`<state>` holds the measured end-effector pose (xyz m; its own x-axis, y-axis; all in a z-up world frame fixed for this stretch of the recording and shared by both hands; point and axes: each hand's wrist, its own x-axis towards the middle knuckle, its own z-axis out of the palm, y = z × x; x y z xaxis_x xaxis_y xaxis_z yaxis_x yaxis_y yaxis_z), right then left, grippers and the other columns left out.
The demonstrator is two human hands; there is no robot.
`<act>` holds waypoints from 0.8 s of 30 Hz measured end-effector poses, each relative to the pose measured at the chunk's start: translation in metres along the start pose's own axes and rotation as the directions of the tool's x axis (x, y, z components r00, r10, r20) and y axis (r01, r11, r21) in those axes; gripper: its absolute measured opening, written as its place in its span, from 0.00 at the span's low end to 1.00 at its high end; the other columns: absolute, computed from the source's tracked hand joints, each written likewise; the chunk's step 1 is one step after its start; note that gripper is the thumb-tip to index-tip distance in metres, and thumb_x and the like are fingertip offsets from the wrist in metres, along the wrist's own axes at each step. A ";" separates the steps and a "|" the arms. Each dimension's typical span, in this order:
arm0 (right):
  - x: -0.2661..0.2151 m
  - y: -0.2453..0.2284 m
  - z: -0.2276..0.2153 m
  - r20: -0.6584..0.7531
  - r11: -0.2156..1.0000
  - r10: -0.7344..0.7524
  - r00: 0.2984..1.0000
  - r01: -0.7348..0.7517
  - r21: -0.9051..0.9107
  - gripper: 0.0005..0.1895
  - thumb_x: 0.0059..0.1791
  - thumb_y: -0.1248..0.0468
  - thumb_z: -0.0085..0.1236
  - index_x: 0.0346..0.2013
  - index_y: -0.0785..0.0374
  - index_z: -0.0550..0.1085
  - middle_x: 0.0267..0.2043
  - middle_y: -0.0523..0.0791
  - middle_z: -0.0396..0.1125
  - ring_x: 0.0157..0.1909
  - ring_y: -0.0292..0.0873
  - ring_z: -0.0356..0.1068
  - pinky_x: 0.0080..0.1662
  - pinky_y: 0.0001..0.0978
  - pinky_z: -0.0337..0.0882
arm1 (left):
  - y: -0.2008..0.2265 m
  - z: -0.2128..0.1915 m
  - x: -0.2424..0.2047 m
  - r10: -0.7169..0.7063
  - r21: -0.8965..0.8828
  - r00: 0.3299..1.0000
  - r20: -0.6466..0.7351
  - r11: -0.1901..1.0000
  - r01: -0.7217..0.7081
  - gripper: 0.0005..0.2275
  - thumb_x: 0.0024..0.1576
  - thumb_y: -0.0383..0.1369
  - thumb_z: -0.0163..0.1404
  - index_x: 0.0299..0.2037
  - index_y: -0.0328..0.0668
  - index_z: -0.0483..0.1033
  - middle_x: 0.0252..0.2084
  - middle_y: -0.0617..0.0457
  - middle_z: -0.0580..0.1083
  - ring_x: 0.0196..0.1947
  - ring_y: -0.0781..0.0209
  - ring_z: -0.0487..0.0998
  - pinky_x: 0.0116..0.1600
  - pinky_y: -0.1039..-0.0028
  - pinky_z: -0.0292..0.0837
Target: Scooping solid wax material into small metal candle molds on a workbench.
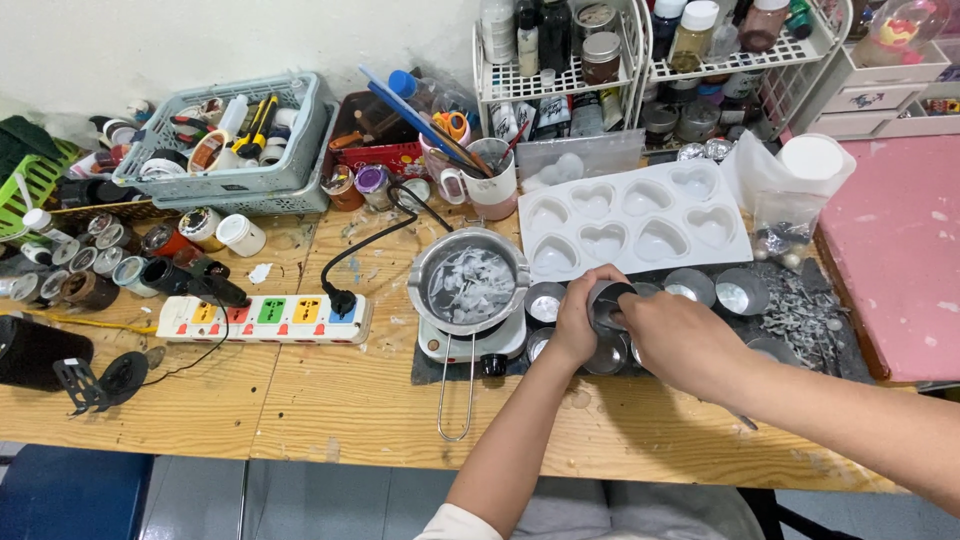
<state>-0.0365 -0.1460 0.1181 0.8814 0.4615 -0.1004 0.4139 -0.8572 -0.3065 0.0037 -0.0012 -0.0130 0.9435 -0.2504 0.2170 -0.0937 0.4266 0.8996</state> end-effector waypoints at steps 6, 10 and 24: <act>0.010 0.013 0.001 0.002 0.976 -0.082 0.997 0.080 0.201 0.17 0.53 0.56 0.52 0.29 0.68 0.73 0.24 0.55 0.71 0.30 0.59 0.72 0.35 0.51 0.70 | 0.020 0.007 -0.007 0.246 0.206 0.967 -0.069 0.952 -0.227 0.24 0.69 0.45 0.27 0.40 0.34 0.73 0.34 0.52 0.73 0.36 0.64 0.71 0.46 0.75 0.68; 0.018 0.025 -0.002 0.213 0.880 -0.002 0.977 -0.099 0.464 0.18 0.53 0.54 0.52 0.28 0.66 0.74 0.17 0.48 0.69 0.19 0.46 0.67 0.26 0.40 0.68 | 0.021 0.012 -0.007 0.146 0.055 0.988 -0.049 0.988 -0.143 0.23 0.67 0.46 0.27 0.42 0.36 0.72 0.32 0.51 0.73 0.32 0.62 0.73 0.41 0.74 0.70; 0.062 -0.001 -0.029 -0.082 0.782 -0.370 0.926 0.357 0.511 0.21 0.59 0.51 0.44 0.33 0.63 0.74 0.21 0.41 0.68 0.21 0.36 0.65 0.25 0.34 0.69 | -0.118 -0.038 0.010 0.089 0.470 0.968 -0.235 0.882 0.033 0.11 0.67 0.35 0.38 0.48 0.35 0.70 0.55 0.53 0.68 0.49 0.67 0.73 0.42 0.77 0.78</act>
<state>0.0240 -0.1233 0.1395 0.6815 0.7253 0.0976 0.5222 -0.3886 -0.7591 0.0361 -0.0211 -0.1313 0.9795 0.0000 0.2015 -0.2013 -0.0402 0.9787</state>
